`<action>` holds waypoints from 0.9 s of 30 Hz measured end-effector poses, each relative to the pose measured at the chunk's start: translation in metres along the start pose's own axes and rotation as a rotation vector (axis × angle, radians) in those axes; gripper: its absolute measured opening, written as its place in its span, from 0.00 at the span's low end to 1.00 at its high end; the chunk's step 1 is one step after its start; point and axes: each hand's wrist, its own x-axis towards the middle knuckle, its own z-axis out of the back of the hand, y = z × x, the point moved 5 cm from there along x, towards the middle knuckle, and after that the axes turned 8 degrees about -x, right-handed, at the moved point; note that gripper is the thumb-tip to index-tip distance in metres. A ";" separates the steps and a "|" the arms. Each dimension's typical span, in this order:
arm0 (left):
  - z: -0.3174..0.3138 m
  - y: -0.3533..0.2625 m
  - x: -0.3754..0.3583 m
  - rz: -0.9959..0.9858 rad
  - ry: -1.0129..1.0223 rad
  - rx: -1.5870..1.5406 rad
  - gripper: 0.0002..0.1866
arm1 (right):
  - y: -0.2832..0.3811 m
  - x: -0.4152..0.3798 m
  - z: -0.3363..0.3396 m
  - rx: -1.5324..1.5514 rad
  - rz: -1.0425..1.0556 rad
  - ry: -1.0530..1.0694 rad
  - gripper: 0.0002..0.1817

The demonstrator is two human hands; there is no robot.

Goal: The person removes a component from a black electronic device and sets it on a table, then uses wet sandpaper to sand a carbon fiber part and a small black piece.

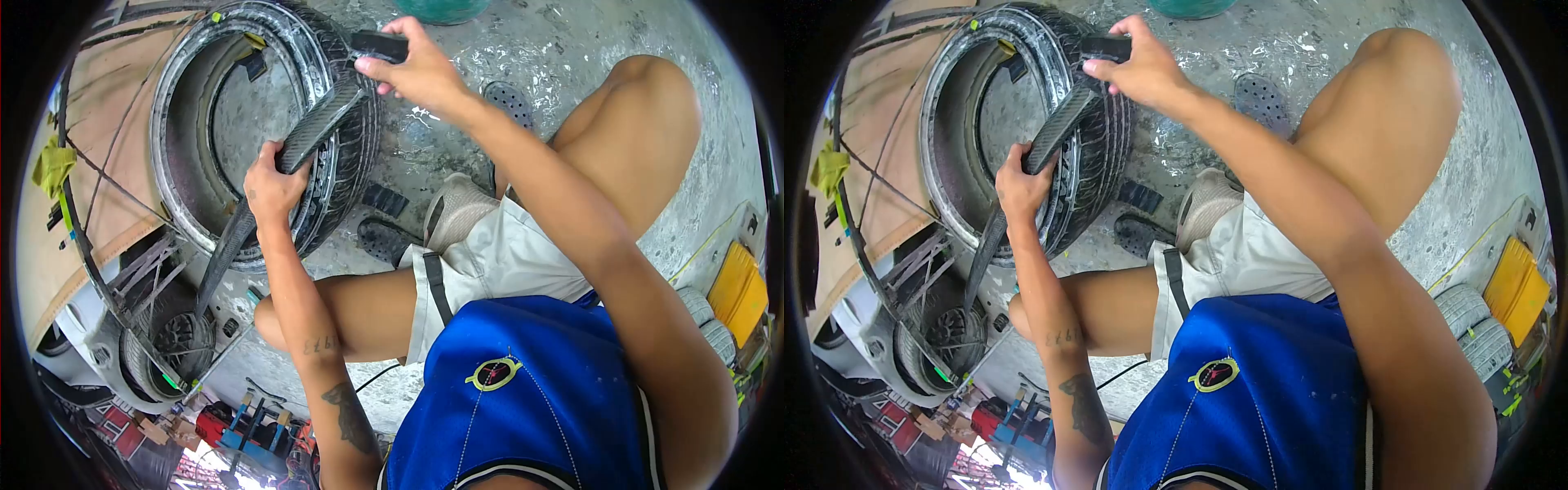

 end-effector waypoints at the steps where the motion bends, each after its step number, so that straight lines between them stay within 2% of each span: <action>1: 0.000 0.000 0.000 0.015 0.005 -0.006 0.24 | -0.003 0.000 -0.003 0.002 -0.003 -0.003 0.28; 3: 0.002 -0.002 0.001 0.000 0.006 -0.013 0.24 | -0.014 -0.001 -0.009 0.030 -0.047 0.046 0.26; 4: 0.003 -0.002 0.003 0.014 0.021 -0.025 0.24 | -0.013 -0.006 -0.009 0.064 -0.048 0.052 0.21; 8: 0.006 -0.003 0.007 0.091 0.100 -0.048 0.23 | -0.012 -0.013 -0.011 0.026 0.059 0.052 0.20; 12: 0.008 -0.004 0.013 0.153 0.174 -0.073 0.23 | -0.020 -0.019 -0.015 0.065 -0.007 0.060 0.19; 14: 0.009 -0.003 0.013 0.158 0.191 -0.084 0.23 | -0.017 -0.035 -0.013 0.068 -0.007 -0.044 0.15; 17: 0.008 -0.001 0.013 0.158 0.164 -0.018 0.24 | -0.022 -0.028 -0.015 0.075 -0.069 -0.060 0.14; 18: 0.007 0.000 0.012 0.164 0.169 -0.003 0.24 | -0.024 -0.016 -0.022 0.205 -0.092 -0.012 0.13; 21: 0.009 0.000 0.013 0.156 0.179 0.002 0.25 | -0.017 -0.007 -0.028 0.276 -0.090 -0.044 0.12; 24: 0.007 0.002 0.013 0.185 0.211 -0.033 0.26 | -0.023 -0.032 -0.023 0.279 -0.140 -0.096 0.13; 27: 0.006 0.003 0.013 0.199 0.199 -0.024 0.27 | -0.024 -0.022 -0.025 0.215 -0.124 -0.141 0.13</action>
